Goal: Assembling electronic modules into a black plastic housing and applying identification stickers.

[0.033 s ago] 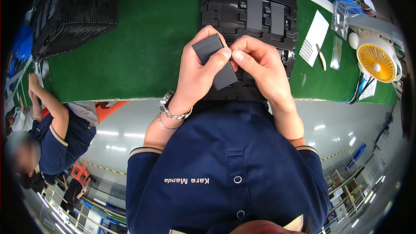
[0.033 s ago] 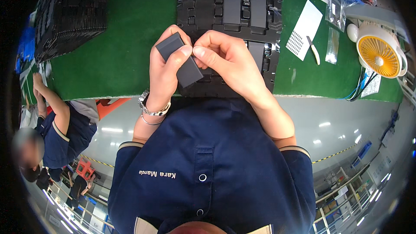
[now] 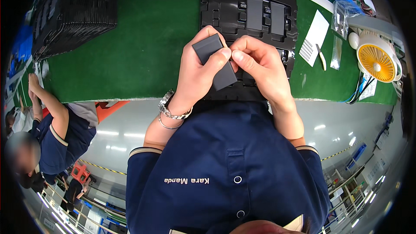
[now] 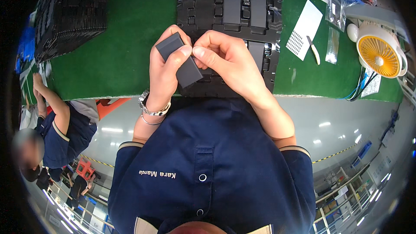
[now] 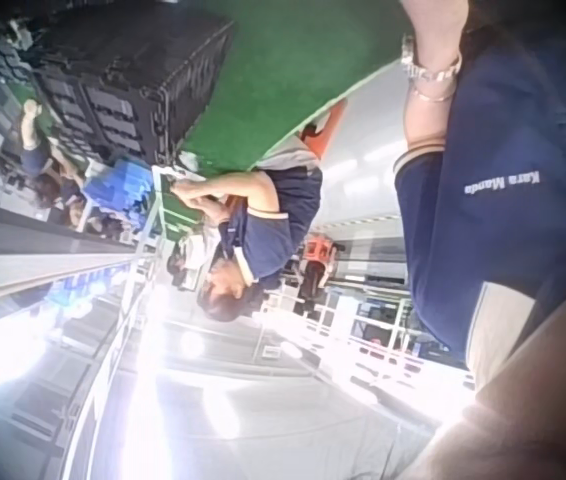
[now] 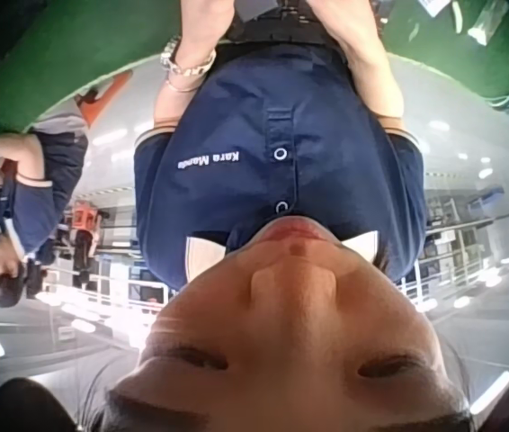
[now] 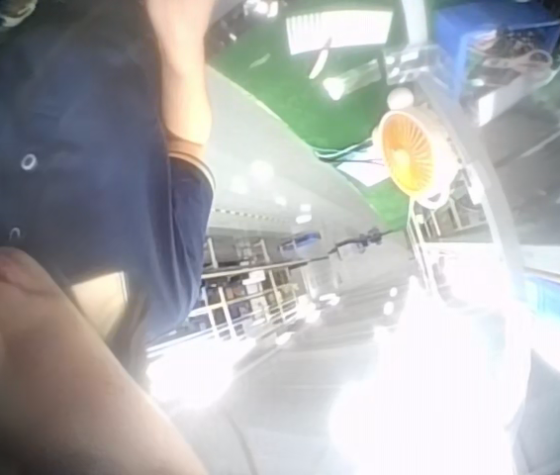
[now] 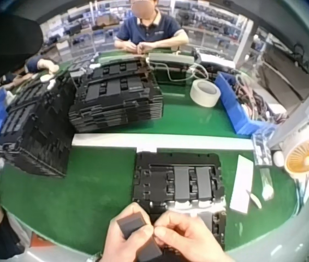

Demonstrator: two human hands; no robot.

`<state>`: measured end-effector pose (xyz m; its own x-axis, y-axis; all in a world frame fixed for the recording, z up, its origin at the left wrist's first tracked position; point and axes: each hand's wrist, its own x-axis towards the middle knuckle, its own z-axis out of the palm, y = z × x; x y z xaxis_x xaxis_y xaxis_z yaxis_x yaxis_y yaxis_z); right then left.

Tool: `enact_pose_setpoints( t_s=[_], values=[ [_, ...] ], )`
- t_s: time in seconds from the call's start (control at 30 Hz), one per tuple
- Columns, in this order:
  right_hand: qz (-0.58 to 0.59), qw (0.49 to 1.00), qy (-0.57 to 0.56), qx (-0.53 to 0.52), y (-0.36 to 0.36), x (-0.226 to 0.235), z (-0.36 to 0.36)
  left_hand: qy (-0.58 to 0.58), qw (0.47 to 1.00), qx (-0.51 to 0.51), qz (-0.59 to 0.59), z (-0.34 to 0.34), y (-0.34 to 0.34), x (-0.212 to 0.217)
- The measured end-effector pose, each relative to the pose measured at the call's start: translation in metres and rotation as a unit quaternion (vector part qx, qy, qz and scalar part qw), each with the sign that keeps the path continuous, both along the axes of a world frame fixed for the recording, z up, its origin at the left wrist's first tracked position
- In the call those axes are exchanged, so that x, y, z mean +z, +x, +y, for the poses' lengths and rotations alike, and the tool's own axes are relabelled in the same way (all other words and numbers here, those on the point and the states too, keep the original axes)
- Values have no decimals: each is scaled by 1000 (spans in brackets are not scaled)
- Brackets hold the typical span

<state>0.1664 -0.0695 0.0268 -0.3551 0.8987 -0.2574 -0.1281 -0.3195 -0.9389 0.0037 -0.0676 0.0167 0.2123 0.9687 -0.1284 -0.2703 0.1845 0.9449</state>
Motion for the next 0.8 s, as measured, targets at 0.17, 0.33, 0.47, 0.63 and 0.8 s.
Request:
enact_pose_setpoints(
  t_s=[0.17,0.33,0.47,0.63,0.8],
  values=[
    [7,1000,-3,-14,-5,1,-4,6,1000,2,-5,-1,-1,-8],
    [-11,999,1,-40,-10,0,-11,-2,999,11,-37,-2,2,-12],
    [4,1000,-1,-30,-6,0,-9,-21,999,-9,-46,-1,1,-9],
    [3,1000,9,-2,0,3,-3,-43,995,-57,-63,1,-5,-7],
    [-24,999,1,32,3,5,3,-56,994,-67,-73,-1,-5,-4]
  ],
)
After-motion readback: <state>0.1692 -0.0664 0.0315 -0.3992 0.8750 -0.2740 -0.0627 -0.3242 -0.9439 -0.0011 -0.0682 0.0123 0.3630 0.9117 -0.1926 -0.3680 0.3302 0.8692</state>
